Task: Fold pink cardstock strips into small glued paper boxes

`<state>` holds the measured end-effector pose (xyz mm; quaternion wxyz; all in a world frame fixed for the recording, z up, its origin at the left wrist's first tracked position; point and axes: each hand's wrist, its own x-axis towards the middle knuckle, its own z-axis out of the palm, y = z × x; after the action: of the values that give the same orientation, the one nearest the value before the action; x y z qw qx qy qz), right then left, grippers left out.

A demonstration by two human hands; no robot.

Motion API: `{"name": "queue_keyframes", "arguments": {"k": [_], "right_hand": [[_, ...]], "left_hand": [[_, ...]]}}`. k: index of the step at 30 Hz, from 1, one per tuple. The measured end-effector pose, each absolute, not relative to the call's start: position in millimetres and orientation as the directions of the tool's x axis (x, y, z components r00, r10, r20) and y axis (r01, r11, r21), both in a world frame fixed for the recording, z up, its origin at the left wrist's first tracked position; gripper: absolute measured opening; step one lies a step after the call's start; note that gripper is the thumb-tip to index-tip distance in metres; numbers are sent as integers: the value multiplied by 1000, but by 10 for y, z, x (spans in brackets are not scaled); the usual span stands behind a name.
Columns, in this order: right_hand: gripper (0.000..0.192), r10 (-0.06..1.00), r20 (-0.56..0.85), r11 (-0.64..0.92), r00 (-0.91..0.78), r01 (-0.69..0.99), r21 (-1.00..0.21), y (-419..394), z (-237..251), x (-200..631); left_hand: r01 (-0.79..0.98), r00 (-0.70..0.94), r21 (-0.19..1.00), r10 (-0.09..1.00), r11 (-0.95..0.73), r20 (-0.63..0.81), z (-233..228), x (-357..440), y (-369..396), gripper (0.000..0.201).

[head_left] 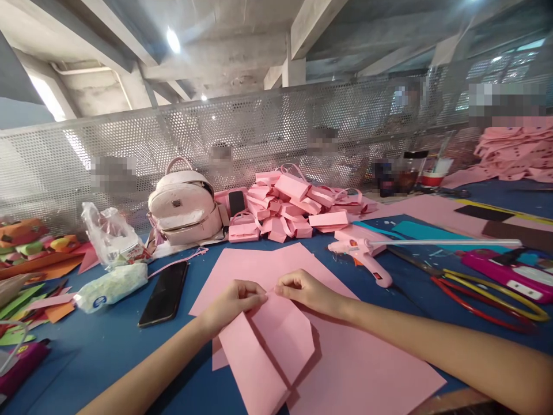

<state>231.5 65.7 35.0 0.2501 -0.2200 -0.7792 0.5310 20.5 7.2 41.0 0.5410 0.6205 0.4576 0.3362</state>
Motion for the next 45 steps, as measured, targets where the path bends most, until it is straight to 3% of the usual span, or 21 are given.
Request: {"name": "queue_keyframes", "arguments": {"k": [11, 23, 30, 38, 45], "right_hand": [[47, 508, 65, 69, -859, -34, -997, 706, 393, 2364], [56, 423, 54, 111, -905, -7, -994, 774, 426, 2419], [52, 431, 63, 102, -900, -21, -995, 817, 386, 2437], [32, 389, 51, 18, -920, -48, -999, 802, 433, 2445], [40, 301, 64, -16, -951, -73, -997, 784, 474, 2459]], "left_hand": [[-93, 322, 981, 938, 169, -131, 324, 160, 67, 41], [-198, 300, 962, 946, 188, -123, 287, 134, 80, 37], [-221, 305, 958, 946, 181, -109, 244, 107, 102, 36], [-179, 306, 965, 943, 193, -132, 298, 118, 82, 39], [-148, 301, 968, 942, 203, -151, 363, 170, 72, 43]]}}
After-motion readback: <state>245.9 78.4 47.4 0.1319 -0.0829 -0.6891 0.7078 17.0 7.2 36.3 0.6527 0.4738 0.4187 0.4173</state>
